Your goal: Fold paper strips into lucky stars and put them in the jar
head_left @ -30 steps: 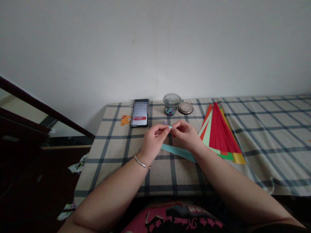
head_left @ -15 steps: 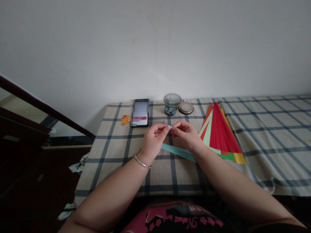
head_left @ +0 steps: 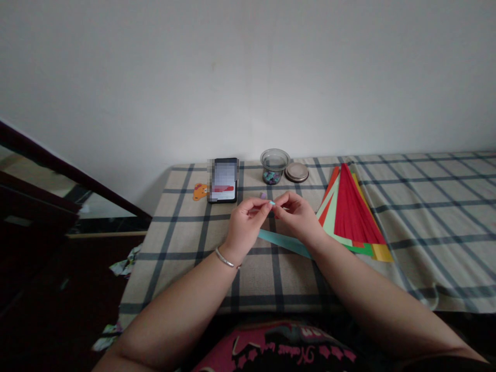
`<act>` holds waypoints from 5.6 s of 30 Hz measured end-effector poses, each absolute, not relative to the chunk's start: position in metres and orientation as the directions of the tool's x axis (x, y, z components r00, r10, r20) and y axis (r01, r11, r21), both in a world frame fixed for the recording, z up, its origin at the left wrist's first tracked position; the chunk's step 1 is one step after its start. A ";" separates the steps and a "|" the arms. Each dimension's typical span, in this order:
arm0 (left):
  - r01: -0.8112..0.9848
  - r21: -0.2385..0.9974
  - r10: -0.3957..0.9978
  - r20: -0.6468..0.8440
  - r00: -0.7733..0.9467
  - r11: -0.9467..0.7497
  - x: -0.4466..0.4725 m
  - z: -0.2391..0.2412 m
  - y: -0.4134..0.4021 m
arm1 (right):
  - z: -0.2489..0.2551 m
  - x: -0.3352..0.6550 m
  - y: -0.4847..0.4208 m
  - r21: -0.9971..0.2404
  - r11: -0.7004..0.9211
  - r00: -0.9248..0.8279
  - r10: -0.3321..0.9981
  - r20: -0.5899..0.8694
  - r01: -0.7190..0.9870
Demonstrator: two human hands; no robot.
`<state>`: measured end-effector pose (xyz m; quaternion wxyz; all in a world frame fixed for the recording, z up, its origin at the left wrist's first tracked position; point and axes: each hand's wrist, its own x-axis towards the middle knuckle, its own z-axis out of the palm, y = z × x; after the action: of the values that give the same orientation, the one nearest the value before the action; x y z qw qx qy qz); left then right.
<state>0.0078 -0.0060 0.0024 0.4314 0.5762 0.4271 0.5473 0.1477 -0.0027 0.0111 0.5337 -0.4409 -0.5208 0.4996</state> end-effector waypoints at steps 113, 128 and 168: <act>-0.076 0.971 0.967 0.233 0.107 -0.225 0.006 -0.002 -0.002 | 0.004 0.155 0.004 -0.911 -0.220 -0.300 0.947 -0.114 -0.350; 0.056 0.928 0.923 0.358 0.141 -0.368 0.004 0.000 -0.003 | 0.008 0.154 0.004 -0.977 -0.025 -0.204 0.979 0.019 -0.211; -0.069 0.964 0.964 0.261 0.059 -0.257 0.006 0.001 0.001 | 0.003 0.155 0.000 -0.952 0.294 -0.011 0.956 0.294 0.084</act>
<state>0.0057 0.0011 0.0013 0.4620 0.5621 0.3977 0.5590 0.1549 0.0005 0.0029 0.5474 -0.4412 -0.5892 0.3981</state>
